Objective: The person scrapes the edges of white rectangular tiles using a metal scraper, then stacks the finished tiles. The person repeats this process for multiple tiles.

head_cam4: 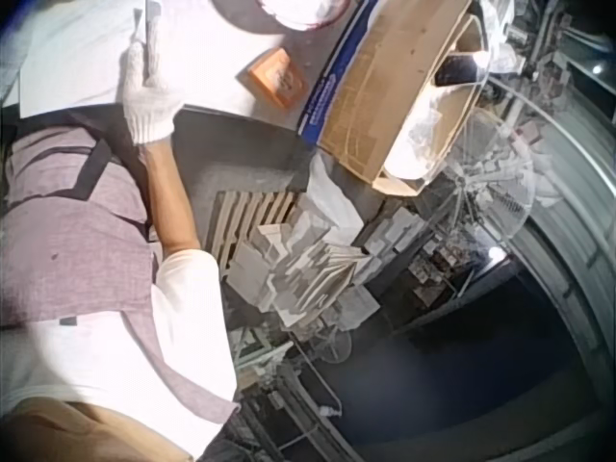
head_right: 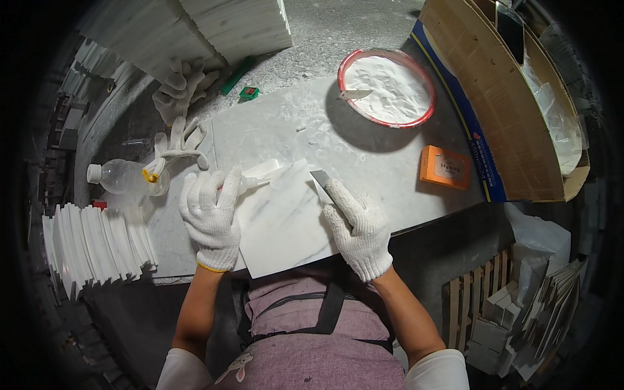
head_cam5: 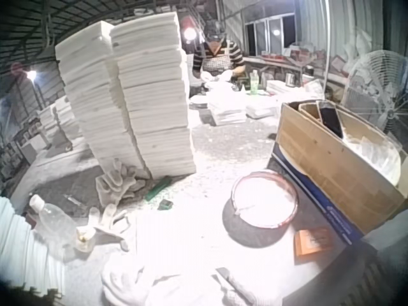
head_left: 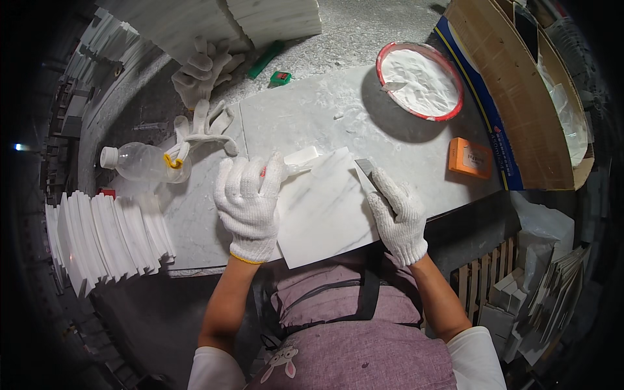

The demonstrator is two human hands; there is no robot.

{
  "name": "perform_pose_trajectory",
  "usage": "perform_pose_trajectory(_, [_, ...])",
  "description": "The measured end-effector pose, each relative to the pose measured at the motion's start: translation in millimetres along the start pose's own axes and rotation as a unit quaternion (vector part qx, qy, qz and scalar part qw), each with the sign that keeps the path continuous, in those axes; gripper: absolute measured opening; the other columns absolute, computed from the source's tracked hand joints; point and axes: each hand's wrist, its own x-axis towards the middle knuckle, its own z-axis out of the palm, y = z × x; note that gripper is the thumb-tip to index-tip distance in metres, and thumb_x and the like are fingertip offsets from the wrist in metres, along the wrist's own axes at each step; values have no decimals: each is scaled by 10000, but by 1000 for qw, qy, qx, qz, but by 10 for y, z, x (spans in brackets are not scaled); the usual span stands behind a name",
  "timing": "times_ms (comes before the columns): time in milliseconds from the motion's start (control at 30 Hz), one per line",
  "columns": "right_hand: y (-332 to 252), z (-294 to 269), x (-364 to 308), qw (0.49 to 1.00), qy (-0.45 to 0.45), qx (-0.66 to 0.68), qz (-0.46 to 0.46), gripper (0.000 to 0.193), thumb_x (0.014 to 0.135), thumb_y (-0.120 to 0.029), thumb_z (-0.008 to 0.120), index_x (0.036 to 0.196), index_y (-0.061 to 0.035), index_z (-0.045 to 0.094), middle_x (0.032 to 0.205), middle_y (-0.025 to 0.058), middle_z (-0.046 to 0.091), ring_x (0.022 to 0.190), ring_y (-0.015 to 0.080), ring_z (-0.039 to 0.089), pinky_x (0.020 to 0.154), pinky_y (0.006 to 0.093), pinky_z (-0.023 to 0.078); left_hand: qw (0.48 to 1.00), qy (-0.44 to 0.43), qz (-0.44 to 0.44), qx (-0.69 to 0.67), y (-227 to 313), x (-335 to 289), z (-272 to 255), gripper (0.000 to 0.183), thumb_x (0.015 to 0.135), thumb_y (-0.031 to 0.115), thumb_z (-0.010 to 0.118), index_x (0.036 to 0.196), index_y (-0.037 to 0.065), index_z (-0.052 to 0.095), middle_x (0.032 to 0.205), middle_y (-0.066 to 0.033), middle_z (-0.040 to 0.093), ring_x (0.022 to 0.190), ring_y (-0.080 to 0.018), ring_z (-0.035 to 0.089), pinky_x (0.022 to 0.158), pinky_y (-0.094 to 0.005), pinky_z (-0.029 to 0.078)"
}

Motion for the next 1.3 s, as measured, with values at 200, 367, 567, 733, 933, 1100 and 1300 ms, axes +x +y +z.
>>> perform_pose_trajectory(200, [3,-1,-2,1000,-1,-2,2,392,825,-39,721,1210,17,668,950,156,711,745,263,612,716,352,502,1000,6,2,5,6,-10,13,363,675,100,784,1034,144,746,1063,-24,580,1068,-246,533,959,-457,470])
perform_pose_trajectory(367, [-9,-1,7,1000,-1,-5,5,395,823,-44,723,1210,16,670,930,156,707,741,262,610,712,355,500,1000,8,7,-18,-5,2,13,380,659,86,783,1035,126,744,1062,-30,568,1053,-253,527,905,-450,479])
perform_pose_trajectory(567, [33,25,12,999,27,-18,-33,413,824,-108,737,1230,-58,679,892,142,701,699,263,623,646,354,509,1000,18,7,-24,-3,1,26,387,655,78,776,1038,126,745,1058,-30,561,1053,-253,520,886,-448,480])
perform_pose_trajectory(733, [40,13,-12,1000,17,-20,-11,411,830,-114,737,1231,-52,676,911,150,703,703,265,624,654,355,510,1000,23,-2,-17,20,0,43,378,661,86,772,1036,134,746,1047,-18,564,1056,-245,521,915,-446,478])
perform_pose_trajectory(933, [2,17,9,999,27,-6,-22,389,846,-93,720,1227,-34,672,929,164,700,730,267,644,674,340,520,999,9,-20,-37,-4,-33,45,366,684,105,757,1047,148,740,1034,-9,584,1047,-231,537,974,-442,467])
perform_pose_trajectory(1100, [-105,-18,-19,998,1,46,49,374,847,-34,694,1214,32,657,1102,196,699,975,305,668,871,368,519,994,-7,-71,-79,-15,-71,0,471,708,6,704,1167,111,715,1060,-59,619,1061,-259,576,1035,-451,434])
perform_pose_trajectory(1300, [-26,-18,-28,1000,-7,9,7,408,863,-52,676,1260,30,633,1174,192,684,982,310,666,890,370,512,888,52,-384,-247,-134,-444,-65,424,863,46,674,1277,23,585,1148,-84,622,1075,-220,592,976,-352,462])
